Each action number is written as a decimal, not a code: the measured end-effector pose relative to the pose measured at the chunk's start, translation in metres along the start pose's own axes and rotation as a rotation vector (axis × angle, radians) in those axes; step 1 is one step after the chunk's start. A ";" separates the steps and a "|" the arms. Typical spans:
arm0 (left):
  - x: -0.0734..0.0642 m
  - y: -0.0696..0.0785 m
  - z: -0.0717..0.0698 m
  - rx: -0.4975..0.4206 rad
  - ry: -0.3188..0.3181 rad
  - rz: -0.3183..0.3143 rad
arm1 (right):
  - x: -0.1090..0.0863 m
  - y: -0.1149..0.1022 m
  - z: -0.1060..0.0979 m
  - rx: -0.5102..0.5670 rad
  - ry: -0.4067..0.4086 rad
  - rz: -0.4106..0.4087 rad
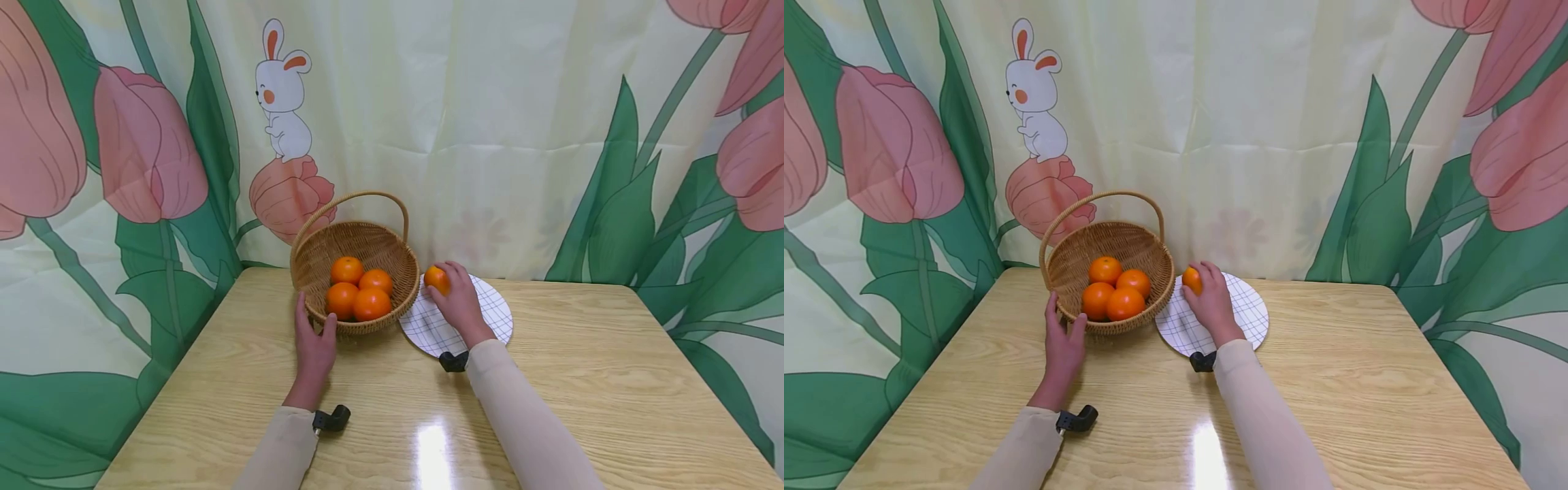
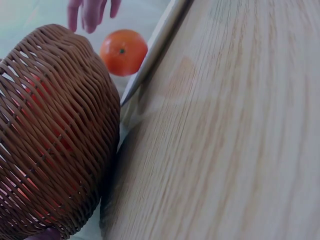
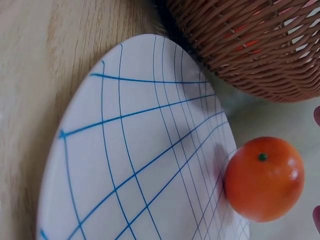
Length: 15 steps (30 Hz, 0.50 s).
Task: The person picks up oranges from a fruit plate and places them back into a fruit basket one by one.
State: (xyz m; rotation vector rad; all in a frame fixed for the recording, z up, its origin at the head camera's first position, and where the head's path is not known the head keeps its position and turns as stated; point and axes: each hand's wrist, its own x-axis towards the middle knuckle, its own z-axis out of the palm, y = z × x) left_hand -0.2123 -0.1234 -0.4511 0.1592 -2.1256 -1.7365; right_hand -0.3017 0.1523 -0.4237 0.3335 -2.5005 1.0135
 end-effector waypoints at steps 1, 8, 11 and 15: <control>0.000 0.000 0.000 0.003 0.006 0.004 | 0.001 0.001 0.001 -0.001 0.003 -0.003; 0.001 -0.002 0.002 0.052 0.046 0.051 | 0.004 0.008 0.003 -0.008 -0.015 0.024; 0.001 -0.002 0.001 0.048 0.039 0.051 | 0.005 0.011 0.005 -0.015 -0.035 0.049; 0.001 -0.003 0.000 0.035 0.019 0.035 | 0.005 0.014 0.006 -0.012 -0.060 0.079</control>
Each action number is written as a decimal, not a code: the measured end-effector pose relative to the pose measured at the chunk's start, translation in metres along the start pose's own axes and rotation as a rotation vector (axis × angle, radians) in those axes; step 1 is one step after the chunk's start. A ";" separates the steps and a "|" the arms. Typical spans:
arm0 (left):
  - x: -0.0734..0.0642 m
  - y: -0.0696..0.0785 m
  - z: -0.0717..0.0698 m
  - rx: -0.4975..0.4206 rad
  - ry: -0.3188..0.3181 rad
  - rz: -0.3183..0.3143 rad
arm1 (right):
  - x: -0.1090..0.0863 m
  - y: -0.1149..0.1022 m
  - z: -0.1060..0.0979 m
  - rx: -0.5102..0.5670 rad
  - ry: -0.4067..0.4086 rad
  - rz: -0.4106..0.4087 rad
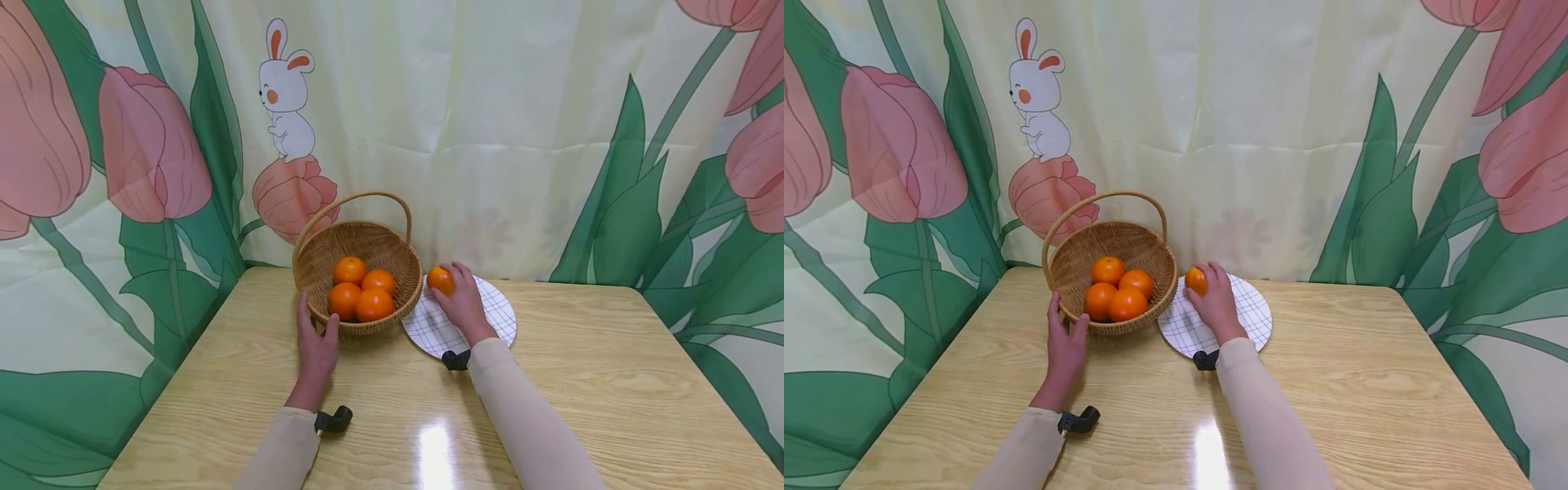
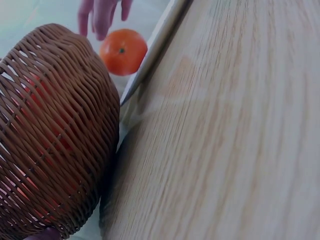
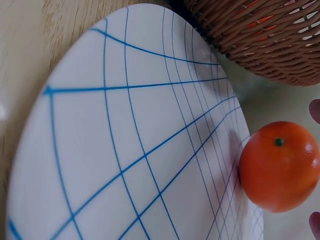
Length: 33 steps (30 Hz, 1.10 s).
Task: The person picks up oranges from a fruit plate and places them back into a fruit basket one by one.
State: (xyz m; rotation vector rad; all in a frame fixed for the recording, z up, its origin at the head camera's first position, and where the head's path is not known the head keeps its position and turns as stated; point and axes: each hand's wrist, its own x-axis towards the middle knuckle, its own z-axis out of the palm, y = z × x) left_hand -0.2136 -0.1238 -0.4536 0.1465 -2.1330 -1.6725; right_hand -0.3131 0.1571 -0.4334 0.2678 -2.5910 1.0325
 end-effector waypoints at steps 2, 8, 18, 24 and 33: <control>0.000 -0.001 0.000 -0.003 -0.004 -0.007 | 0.001 0.001 0.001 0.003 -0.008 0.011; 0.000 -0.002 0.000 -0.022 -0.004 -0.011 | 0.003 0.005 0.005 0.004 -0.028 0.029; 0.001 -0.002 -0.001 -0.063 -0.010 -0.010 | 0.008 0.009 0.008 -0.007 -0.047 0.047; 0.001 -0.002 0.000 -0.076 -0.020 -0.012 | 0.008 0.015 0.012 -0.030 -0.060 0.051; 0.002 0.000 -0.001 -0.052 -0.020 -0.006 | 0.010 0.015 0.013 -0.025 -0.084 0.060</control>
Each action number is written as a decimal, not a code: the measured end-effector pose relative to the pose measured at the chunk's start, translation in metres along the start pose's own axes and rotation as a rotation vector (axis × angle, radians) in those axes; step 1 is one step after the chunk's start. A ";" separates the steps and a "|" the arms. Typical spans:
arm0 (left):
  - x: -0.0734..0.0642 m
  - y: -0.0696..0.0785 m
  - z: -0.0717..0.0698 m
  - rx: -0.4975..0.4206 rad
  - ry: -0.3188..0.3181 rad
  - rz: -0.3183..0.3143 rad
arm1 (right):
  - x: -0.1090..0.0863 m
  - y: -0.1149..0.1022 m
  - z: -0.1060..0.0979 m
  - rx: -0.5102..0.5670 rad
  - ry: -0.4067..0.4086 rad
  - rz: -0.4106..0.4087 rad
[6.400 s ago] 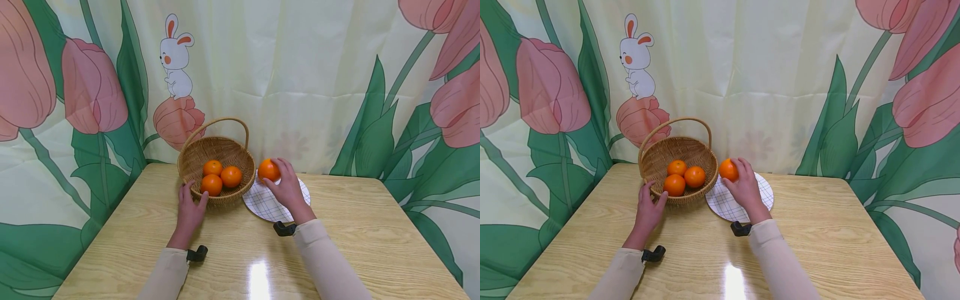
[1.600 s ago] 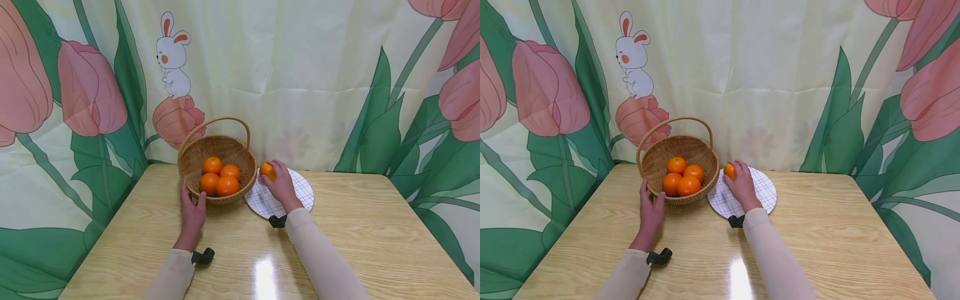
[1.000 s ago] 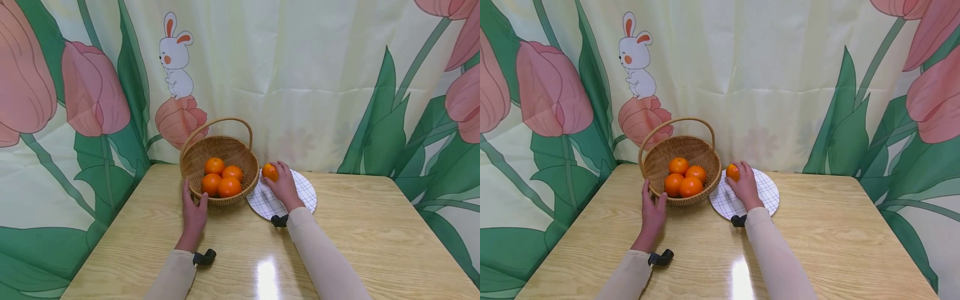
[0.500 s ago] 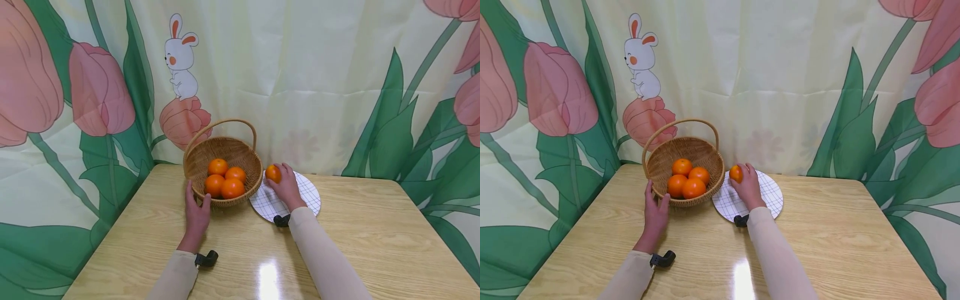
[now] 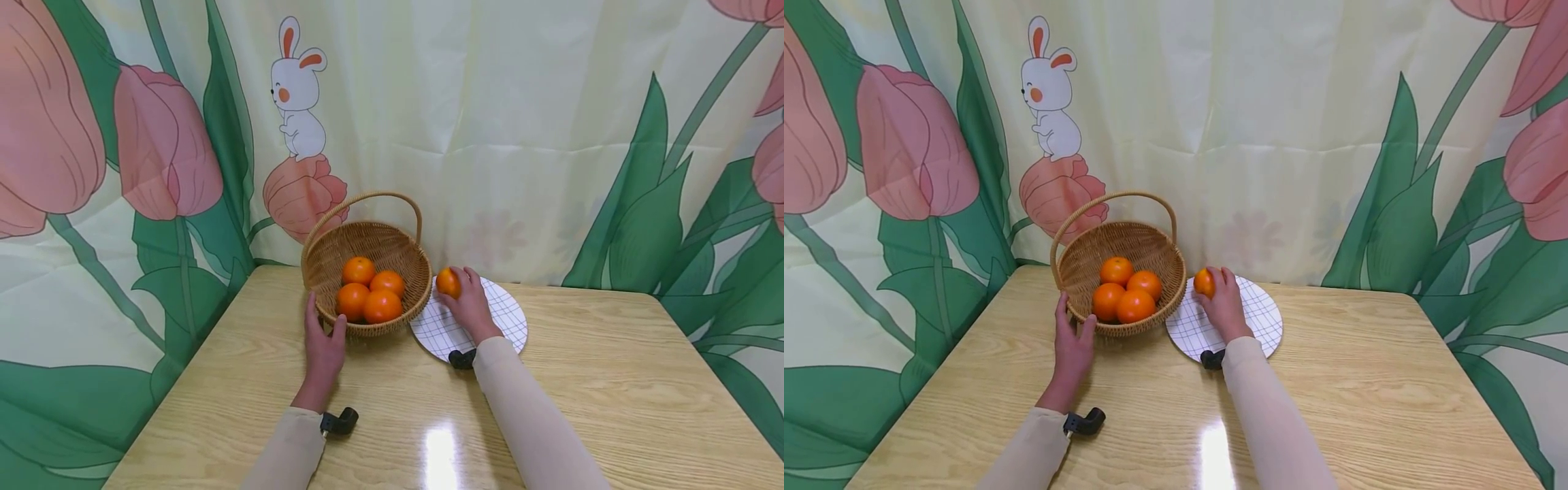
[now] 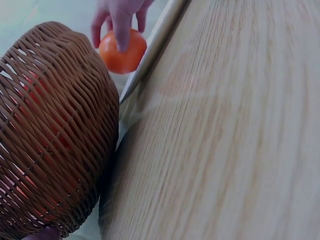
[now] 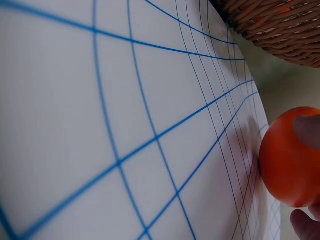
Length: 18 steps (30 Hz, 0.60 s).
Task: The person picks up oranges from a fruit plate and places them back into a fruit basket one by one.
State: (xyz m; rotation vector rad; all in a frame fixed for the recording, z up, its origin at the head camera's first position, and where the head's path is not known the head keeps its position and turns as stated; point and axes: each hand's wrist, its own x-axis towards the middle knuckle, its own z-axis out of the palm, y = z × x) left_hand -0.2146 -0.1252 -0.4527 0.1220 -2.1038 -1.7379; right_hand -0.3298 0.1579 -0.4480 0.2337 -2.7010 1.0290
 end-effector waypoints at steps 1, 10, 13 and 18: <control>0.000 0.000 0.000 0.008 0.003 0.002 | 0.000 0.000 0.000 0.002 -0.002 0.002; 0.000 -0.002 0.001 0.006 0.024 0.031 | 0.000 0.000 -0.003 0.006 -0.002 -0.008; 0.001 -0.003 0.001 0.006 0.029 0.042 | -0.001 -0.001 -0.004 0.014 -0.005 0.003; 0.002 -0.005 0.001 0.011 0.033 0.038 | -0.002 -0.004 -0.007 0.005 -0.022 0.005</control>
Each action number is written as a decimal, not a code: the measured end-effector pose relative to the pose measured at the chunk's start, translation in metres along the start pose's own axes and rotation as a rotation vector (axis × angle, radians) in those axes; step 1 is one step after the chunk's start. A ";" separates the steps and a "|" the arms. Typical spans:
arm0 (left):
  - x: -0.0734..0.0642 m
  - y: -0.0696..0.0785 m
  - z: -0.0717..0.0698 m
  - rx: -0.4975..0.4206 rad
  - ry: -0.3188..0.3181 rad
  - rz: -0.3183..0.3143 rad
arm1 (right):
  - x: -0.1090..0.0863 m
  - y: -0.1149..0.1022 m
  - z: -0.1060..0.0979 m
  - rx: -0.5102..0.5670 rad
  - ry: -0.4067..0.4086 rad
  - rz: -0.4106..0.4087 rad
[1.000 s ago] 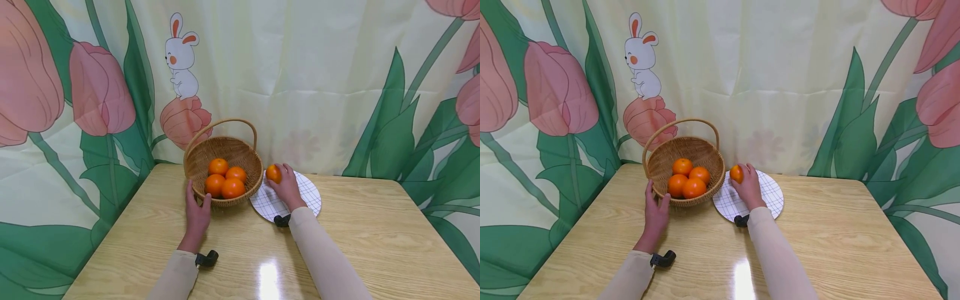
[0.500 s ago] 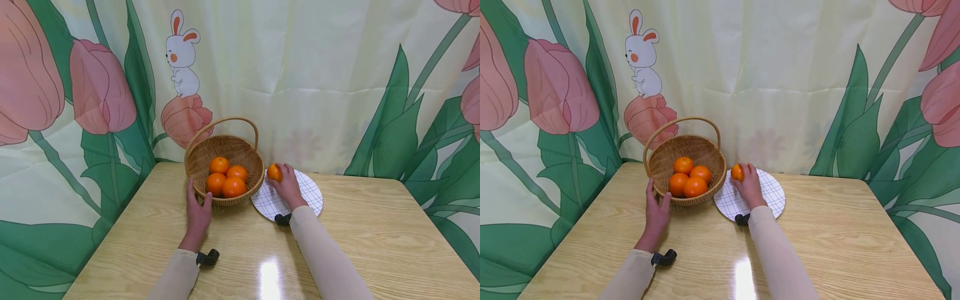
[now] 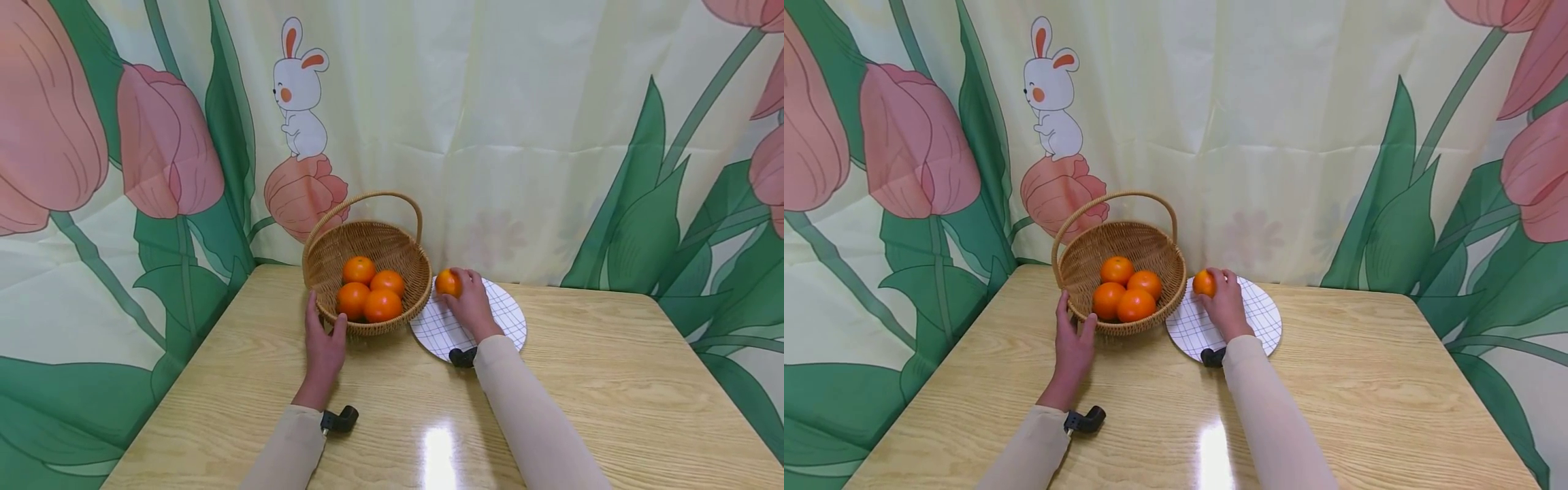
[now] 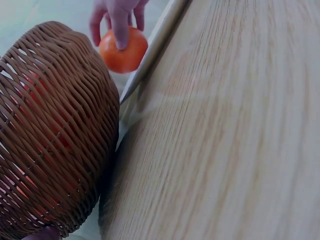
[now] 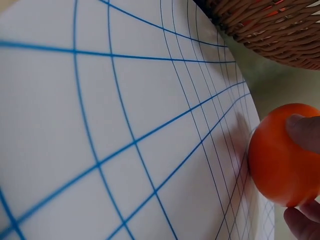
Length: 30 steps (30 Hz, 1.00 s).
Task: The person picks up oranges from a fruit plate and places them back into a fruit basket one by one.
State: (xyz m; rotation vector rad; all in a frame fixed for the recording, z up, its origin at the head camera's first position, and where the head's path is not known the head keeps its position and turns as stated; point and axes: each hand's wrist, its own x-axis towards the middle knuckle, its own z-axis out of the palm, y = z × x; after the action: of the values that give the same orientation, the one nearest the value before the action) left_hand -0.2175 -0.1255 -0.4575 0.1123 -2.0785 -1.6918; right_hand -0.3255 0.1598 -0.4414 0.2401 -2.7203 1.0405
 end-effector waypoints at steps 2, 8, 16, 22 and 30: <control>0.000 0.000 0.000 -0.009 -0.003 -0.008 | -0.001 -0.001 -0.001 0.000 -0.007 0.008; -0.001 0.002 -0.001 -0.026 -0.013 -0.023 | -0.004 -0.003 -0.005 -0.008 -0.003 0.012; -0.001 0.002 -0.002 0.026 -0.011 -0.017 | -0.009 -0.009 -0.010 0.009 0.035 -0.010; -0.001 0.004 -0.002 0.028 -0.013 -0.015 | -0.016 -0.012 -0.013 0.016 0.069 -0.026; -0.002 0.007 -0.004 0.038 -0.016 -0.024 | -0.025 -0.025 -0.022 0.046 0.102 -0.076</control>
State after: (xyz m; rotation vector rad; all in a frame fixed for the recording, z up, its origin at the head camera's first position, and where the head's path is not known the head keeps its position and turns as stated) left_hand -0.2121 -0.1267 -0.4508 0.1365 -2.1294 -1.6729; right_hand -0.2927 0.1584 -0.4159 0.2874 -2.5778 1.0649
